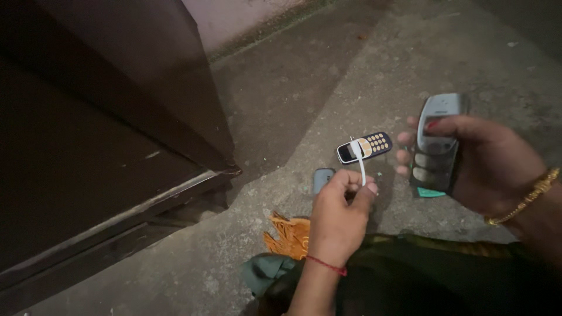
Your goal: The person removes the back cover and battery from a feature phone, then inserts a new battery and replaces the cover. The task is repeated with a second phone.
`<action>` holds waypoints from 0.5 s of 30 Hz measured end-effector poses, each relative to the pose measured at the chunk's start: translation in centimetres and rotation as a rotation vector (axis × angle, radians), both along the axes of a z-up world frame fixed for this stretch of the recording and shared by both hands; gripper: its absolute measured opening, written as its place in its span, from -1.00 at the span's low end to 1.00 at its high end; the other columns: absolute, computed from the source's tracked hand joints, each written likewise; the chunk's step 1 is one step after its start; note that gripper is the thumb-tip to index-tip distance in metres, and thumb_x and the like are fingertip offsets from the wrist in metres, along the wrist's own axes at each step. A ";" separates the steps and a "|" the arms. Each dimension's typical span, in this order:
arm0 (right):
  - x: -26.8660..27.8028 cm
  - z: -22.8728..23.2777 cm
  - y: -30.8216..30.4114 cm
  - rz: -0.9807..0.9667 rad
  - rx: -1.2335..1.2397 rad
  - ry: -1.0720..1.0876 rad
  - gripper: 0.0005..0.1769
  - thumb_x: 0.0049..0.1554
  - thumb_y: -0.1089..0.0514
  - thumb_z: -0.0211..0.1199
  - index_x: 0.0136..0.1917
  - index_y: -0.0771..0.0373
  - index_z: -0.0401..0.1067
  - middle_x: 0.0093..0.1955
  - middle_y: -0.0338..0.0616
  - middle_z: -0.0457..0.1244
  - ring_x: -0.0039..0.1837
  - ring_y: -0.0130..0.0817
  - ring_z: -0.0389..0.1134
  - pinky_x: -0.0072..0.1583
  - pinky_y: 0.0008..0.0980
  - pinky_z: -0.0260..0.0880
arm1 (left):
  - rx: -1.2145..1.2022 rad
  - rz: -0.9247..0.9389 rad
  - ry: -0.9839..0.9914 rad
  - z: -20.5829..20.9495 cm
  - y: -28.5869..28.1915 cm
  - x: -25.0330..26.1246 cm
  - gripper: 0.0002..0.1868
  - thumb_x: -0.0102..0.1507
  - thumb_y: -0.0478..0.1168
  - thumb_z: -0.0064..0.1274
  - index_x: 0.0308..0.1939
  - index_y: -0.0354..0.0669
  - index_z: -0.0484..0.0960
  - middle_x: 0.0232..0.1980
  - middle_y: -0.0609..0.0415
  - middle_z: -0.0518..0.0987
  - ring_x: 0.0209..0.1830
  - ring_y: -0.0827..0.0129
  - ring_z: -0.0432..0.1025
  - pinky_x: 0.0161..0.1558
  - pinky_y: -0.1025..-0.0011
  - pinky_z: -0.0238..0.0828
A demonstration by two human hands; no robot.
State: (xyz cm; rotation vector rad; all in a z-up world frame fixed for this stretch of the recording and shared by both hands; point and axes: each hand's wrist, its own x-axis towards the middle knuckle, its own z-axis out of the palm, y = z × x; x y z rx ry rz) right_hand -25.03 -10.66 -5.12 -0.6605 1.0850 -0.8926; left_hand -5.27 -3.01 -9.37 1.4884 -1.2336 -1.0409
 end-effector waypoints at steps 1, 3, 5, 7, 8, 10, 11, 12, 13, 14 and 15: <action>0.0 -0.1 0.0 0.045 -0.022 -0.058 -0.59 0.22 0.03 0.13 0.25 0.31 0.38 0.07 0.06 0.38 0.04 0.04 0.45 0.12 0.10 0.45 | 0.028 0.006 0.034 0.1 0.0 -0.1 -0.84 0.27 -0.20 0.13 -0.17 -0.23 0.65 -0.33 0.10 0.66 -0.36 0.51 0.48 -0.27 0.50 0.42; 0.2 -0.4 0.0 0.136 -0.066 -0.175 -0.58 0.26 0.02 0.16 0.25 0.36 0.37 0.05 0.09 0.39 0.02 0.03 0.46 0.09 0.11 0.47 | 0.085 0.019 0.102 0.1 -0.2 -0.3 -0.81 0.29 -0.17 0.13 -0.14 -0.21 0.65 -0.35 0.14 0.64 -0.39 0.55 0.41 -0.32 0.51 0.35; 0.3 -0.6 0.2 0.069 -0.015 -0.091 -0.56 0.27 -0.02 0.12 0.25 0.34 0.40 0.04 0.07 0.40 0.02 -0.01 0.45 0.12 0.07 0.48 | 0.022 -0.016 0.257 0.1 -0.4 -0.5 -0.80 0.35 -0.15 0.07 -0.11 -0.23 0.63 -0.32 0.18 0.64 -0.33 0.59 0.44 -0.26 0.57 0.37; 0.6 -0.5 0.2 0.039 0.004 -0.058 -0.55 0.28 -0.06 0.08 0.25 0.33 0.41 0.03 0.07 0.40 0.01 -0.03 0.45 0.13 0.06 0.48 | 0.003 -0.039 0.360 0.3 -0.5 -0.6 -0.77 0.40 -0.13 0.01 -0.09 -0.24 0.61 -0.33 0.20 0.61 -0.32 0.61 0.43 -0.25 0.59 0.36; 0.9 -0.4 0.2 0.042 -0.004 -0.066 -0.54 0.29 -0.07 0.06 0.24 0.33 0.40 0.02 0.08 0.40 0.01 -0.03 0.45 0.13 0.06 0.48 | 0.014 -0.044 0.385 0.4 -0.4 -0.6 -0.76 0.42 -0.12 -0.02 -0.08 -0.24 0.61 -0.34 0.21 0.58 -0.34 0.61 0.41 -0.27 0.59 0.35; 1.4 -0.1 0.2 0.022 0.016 -0.062 -0.56 0.33 -0.10 0.02 0.22 0.31 0.35 0.01 0.09 0.38 0.02 -0.02 0.45 0.15 0.09 0.48 | 0.028 -0.072 0.428 0.6 -0.1 -0.7 -0.72 0.44 -0.10 -0.08 -0.08 -0.24 0.61 -0.35 0.24 0.55 -0.37 0.62 0.35 -0.30 0.59 0.33; 1.5 0.0 0.2 -0.002 0.042 -0.049 -0.59 0.35 -0.10 0.00 0.21 0.29 0.31 0.01 0.09 0.37 0.03 0.00 0.45 0.17 0.11 0.48 | 0.031 -0.095 0.445 0.8 0.0 -0.7 -0.70 0.45 -0.09 -0.11 -0.08 -0.25 0.61 -0.33 0.27 0.55 -0.39 0.63 0.32 -0.32 0.59 0.32; 1.7 0.2 0.1 -0.027 0.069 -0.037 -0.61 0.38 -0.11 -0.03 0.19 0.26 0.27 0.00 0.10 0.36 0.05 0.01 0.44 0.19 0.13 0.48 | 0.033 -0.118 0.463 1.0 0.1 -0.8 -0.68 0.45 -0.08 -0.13 -0.09 -0.25 0.61 -0.32 0.29 0.55 -0.41 0.63 0.29 -0.33 0.59 0.31; 1.9 0.4 0.0 -0.024 0.080 -0.030 -0.56 0.37 -0.13 -0.07 0.20 0.29 0.28 0.00 0.07 0.36 0.05 -0.04 0.44 0.20 0.08 0.47 | 0.087 -0.120 0.480 1.1 0.1 -1.0 -0.68 0.45 -0.06 -0.14 -0.08 -0.23 0.61 -0.37 0.28 0.49 -0.45 0.63 0.27 -0.37 0.59 0.26; 2.1 0.4 -0.1 -0.022 0.091 -0.023 -0.51 0.35 -0.15 -0.12 0.21 0.32 0.30 0.01 0.05 0.35 0.06 -0.10 0.43 0.20 0.03 0.46 | 0.141 -0.122 0.497 1.3 0.2 -1.3 -0.68 0.45 -0.05 -0.15 -0.08 -0.21 0.61 -0.43 0.27 0.43 -0.48 0.62 0.24 -0.41 0.59 0.21; 2.2 0.6 -0.2 -0.020 0.102 -0.016 -0.45 0.34 -0.17 -0.16 0.22 0.35 0.31 0.01 0.02 0.35 0.07 -0.16 0.41 0.20 -0.02 0.45 | 0.195 -0.125 0.513 1.4 0.2 -1.5 -0.67 0.45 -0.04 -0.16 -0.07 -0.18 0.61 -0.49 0.26 0.37 -0.52 0.61 0.21 -0.44 0.59 0.16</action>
